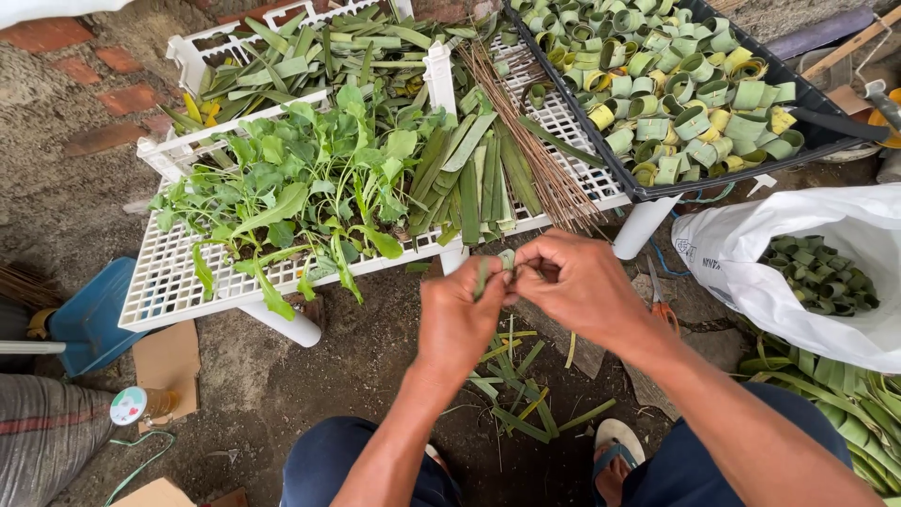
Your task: The person folds and pins segments of long leaves to create small, square-based containers, placing the finished items into a black tray.
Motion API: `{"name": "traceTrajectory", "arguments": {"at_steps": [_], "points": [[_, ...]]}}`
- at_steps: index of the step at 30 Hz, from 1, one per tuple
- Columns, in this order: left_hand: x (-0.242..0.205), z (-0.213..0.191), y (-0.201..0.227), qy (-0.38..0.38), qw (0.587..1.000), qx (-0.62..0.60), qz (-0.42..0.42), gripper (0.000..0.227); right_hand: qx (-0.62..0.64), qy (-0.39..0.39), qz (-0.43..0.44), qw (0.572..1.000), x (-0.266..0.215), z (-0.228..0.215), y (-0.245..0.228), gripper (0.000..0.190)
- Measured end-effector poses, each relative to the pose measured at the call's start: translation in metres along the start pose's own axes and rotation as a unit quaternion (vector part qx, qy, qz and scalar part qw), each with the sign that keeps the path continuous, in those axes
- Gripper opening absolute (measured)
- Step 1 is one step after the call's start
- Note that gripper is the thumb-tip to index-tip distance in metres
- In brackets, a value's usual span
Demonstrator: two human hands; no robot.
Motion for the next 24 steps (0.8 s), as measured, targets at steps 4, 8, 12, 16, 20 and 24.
{"name": "traceTrajectory", "arguments": {"at_steps": [4,8,12,16,20,24], "points": [[-0.004,0.003,0.002,0.038,0.946,0.285,0.147,0.019,-0.038,0.043,0.021,0.998,-0.002,0.015,-0.006,0.014],[-0.002,0.0,-0.001,0.104,0.9,0.386,0.176,0.024,-0.031,0.047,0.036,0.998,0.003,0.01,-0.023,0.018],[-0.002,-0.007,-0.007,0.14,0.92,0.313,0.19,0.027,-0.083,0.016,0.01,0.996,0.004,-0.002,-0.026,0.018],[-0.006,-0.004,-0.003,0.16,0.925,0.276,0.207,0.021,0.037,0.001,0.089,0.995,0.001,-0.001,-0.014,0.015],[-0.005,-0.002,-0.005,0.169,0.923,0.275,0.209,0.018,0.215,0.029,0.176,0.96,0.005,0.004,0.002,0.012],[-0.005,0.004,-0.003,0.163,0.921,0.28,0.219,0.017,0.292,0.045,0.257,0.92,0.001,0.016,0.027,0.013]]}}
Point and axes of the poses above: each hand's wrist, its own x-axis towards the middle knuckle, its own z-axis out of the palm, y = z × x, the point moved 1 cm from there along x, towards the middle knuckle, and after that the axes turned 10 degrees about -z, right-handed, at the moved point
